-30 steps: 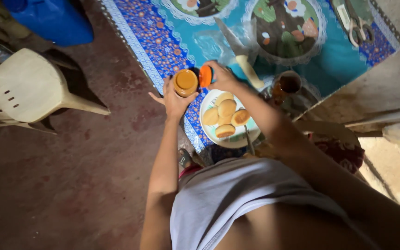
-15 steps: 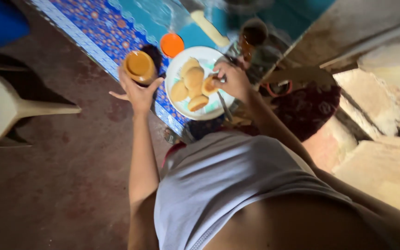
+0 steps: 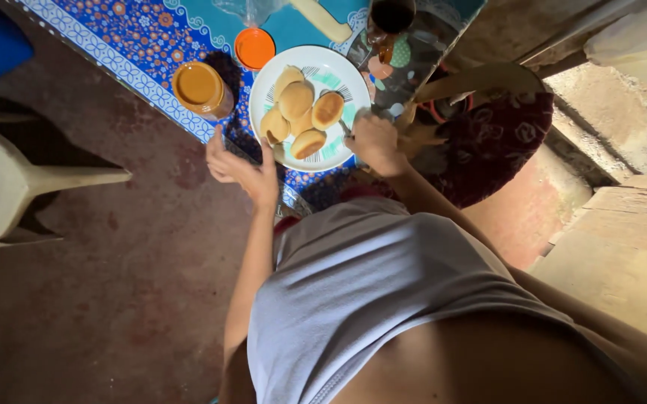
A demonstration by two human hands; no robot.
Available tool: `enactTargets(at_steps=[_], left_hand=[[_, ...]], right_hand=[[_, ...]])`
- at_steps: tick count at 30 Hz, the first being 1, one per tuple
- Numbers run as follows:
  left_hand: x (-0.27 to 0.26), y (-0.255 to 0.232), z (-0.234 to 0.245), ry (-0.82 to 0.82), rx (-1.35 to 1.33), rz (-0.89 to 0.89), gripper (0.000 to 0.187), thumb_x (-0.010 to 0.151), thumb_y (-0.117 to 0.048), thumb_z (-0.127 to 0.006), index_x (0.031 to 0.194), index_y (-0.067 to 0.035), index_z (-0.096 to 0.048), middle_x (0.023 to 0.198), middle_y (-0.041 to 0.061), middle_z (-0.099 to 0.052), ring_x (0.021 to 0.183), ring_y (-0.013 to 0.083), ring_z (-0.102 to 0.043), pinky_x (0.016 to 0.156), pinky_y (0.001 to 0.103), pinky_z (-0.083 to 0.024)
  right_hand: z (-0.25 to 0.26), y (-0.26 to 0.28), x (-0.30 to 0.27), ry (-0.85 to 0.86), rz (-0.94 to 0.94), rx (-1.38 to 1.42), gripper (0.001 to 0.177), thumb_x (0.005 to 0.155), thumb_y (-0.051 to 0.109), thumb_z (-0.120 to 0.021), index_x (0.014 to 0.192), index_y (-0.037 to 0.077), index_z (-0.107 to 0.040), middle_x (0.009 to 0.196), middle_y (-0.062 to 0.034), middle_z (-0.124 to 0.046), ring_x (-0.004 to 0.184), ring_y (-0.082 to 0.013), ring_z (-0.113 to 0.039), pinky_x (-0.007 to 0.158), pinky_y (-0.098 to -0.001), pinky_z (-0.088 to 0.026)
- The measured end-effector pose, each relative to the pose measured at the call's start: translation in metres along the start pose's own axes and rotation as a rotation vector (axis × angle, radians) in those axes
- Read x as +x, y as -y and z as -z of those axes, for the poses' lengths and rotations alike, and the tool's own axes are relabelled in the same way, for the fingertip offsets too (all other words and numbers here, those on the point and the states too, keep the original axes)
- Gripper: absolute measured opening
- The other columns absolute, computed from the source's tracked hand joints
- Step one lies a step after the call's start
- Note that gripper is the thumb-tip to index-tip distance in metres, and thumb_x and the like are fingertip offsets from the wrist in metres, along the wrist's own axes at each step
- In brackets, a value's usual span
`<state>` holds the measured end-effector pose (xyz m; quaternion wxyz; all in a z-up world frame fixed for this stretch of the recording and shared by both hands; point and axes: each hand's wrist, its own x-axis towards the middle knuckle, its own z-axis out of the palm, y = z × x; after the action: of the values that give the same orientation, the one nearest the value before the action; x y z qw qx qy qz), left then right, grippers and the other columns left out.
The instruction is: Preparing small sandwiches by slicing buns and spreading peanut butter.
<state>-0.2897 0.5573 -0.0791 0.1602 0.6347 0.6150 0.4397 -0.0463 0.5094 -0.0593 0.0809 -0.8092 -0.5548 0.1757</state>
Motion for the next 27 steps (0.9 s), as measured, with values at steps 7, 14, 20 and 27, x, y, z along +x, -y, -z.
enactTargets(at_steps=[7,14,20,27], left_hand=[[-0.004,-0.015,0.005,0.198,0.06,-0.153,0.077,0.087,-0.035,-0.079,0.149,-0.006,-0.044,0.145,0.014,-0.044,0.146,0.0332,-0.031,0.122,0.063,-0.004],[-0.004,-0.035,-0.009,0.284,0.002,-0.377,0.061,0.092,-0.038,-0.076,0.144,-0.015,-0.054,0.148,0.012,-0.045,0.144,0.03,-0.037,0.121,0.058,0.0],[-0.001,-0.001,-0.003,0.155,-0.019,-0.206,0.063,0.09,-0.034,-0.077,0.141,-0.008,-0.05,0.145,0.014,-0.047,0.144,0.031,-0.038,0.124,0.058,-0.005],[0.033,0.042,0.007,-0.024,-0.049,-0.023,0.103,0.081,-0.045,-0.087,0.15,0.008,-0.031,0.15,0.026,-0.034,0.144,0.0399,-0.028,0.12,0.052,-0.015]], right_hand=[[0.004,-0.012,-0.005,0.039,0.025,0.097,0.025,0.086,0.033,-0.078,0.089,0.008,-0.075,0.092,-0.0169,-0.075,0.086,-0.0369,-0.072,0.079,-0.0468,-0.056],[0.018,-0.001,-0.012,-0.366,0.184,0.158,0.016,0.096,0.014,-0.067,0.105,0.001,-0.067,0.095,-0.019,-0.07,0.079,-0.0403,-0.069,0.07,-0.0476,-0.054],[0.052,0.009,-0.006,-0.349,0.104,0.335,0.015,0.101,0.02,-0.068,0.106,0.006,-0.072,0.092,-0.0184,-0.072,0.082,-0.0379,-0.071,0.071,-0.0437,-0.054],[0.079,0.038,0.025,-0.184,0.581,0.515,0.023,0.102,0.012,-0.061,0.123,0.007,-0.069,0.102,-0.0164,-0.074,0.089,-0.0314,-0.072,0.082,-0.0402,-0.054]])
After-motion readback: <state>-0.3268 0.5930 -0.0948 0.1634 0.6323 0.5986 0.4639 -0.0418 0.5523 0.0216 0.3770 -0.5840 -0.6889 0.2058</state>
